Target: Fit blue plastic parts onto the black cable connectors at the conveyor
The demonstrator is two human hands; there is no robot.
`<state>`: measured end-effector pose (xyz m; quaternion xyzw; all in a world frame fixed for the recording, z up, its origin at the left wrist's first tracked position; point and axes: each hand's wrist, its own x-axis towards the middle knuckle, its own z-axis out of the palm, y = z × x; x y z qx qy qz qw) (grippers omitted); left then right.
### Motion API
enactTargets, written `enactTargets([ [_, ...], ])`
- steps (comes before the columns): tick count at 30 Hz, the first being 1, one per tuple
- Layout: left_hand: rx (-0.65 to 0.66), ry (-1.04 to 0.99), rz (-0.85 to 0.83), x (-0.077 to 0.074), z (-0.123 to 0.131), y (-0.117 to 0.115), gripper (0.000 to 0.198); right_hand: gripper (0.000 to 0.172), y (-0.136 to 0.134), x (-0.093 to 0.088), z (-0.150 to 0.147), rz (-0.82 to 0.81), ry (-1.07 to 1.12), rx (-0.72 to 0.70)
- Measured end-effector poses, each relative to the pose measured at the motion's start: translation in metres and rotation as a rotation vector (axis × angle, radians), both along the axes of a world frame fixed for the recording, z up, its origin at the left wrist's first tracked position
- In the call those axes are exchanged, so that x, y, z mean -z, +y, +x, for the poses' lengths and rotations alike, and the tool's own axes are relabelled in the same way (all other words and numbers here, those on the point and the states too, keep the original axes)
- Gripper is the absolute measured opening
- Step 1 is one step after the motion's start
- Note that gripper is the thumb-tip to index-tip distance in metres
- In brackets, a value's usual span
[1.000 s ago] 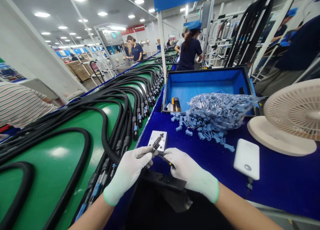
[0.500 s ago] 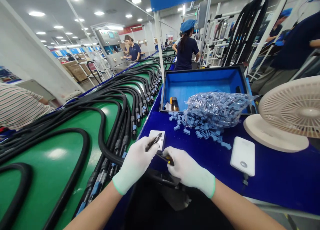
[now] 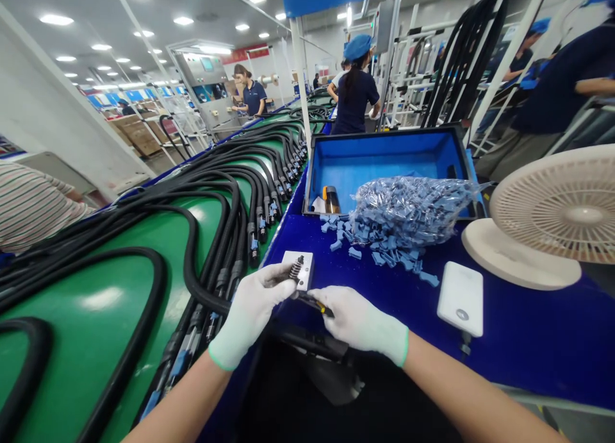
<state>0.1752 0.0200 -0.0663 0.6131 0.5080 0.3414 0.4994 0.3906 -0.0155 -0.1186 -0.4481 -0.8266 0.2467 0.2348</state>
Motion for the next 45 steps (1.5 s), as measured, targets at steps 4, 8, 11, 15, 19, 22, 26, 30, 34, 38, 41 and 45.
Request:
enactTargets([
  [4,-0.044,-0.148,0.001,0.003,0.001,0.000,0.056,0.059,-0.009,-0.005,0.027,0.143,-0.129,0.186],
  [8,-0.073,-0.053,0.007,-0.004,0.002,-0.005,0.055,0.077,-0.036,-0.005,0.025,-0.050,0.103,0.242],
  [11,0.046,0.125,0.085,-0.013,0.007,-0.011,0.039,0.061,-0.055,-0.003,0.003,-0.453,0.570,0.323],
  [15,0.440,0.343,0.161,-0.017,0.018,-0.014,0.028,0.034,-0.058,-0.004,-0.018,-0.749,0.946,0.464],
  [19,0.639,0.446,0.227,-0.017,0.025,-0.010,0.024,0.054,-0.047,-0.011,-0.015,-0.685,0.988,0.481],
  [22,0.695,0.450,0.357,-0.013,0.025,-0.011,0.026,0.082,-0.043,-0.014,-0.009,-0.696,1.023,0.426],
  [26,0.746,0.417,0.475,-0.003,0.021,-0.012,0.029,0.090,-0.043,-0.009,-0.006,-0.731,1.078,0.279],
  [30,0.586,0.312,0.225,0.008,0.020,0.000,0.067,0.087,-0.045,-0.004,-0.004,-0.611,0.990,0.285],
  [34,0.443,0.312,0.089,0.007,0.027,0.008,0.108,0.081,-0.039,-0.005,0.001,-0.535,0.943,0.292],
  [38,0.247,0.437,0.281,0.005,0.026,-0.022,0.039,0.054,-0.038,-0.007,-0.003,-0.523,1.088,0.357],
  [41,0.120,0.160,0.038,0.014,0.017,-0.050,0.013,0.041,-0.050,-0.007,-0.015,-0.401,1.264,0.449],
  [45,-0.232,-0.475,-0.197,0.020,0.000,-0.048,0.028,0.033,-0.047,-0.008,-0.012,-0.330,0.857,0.041],
])
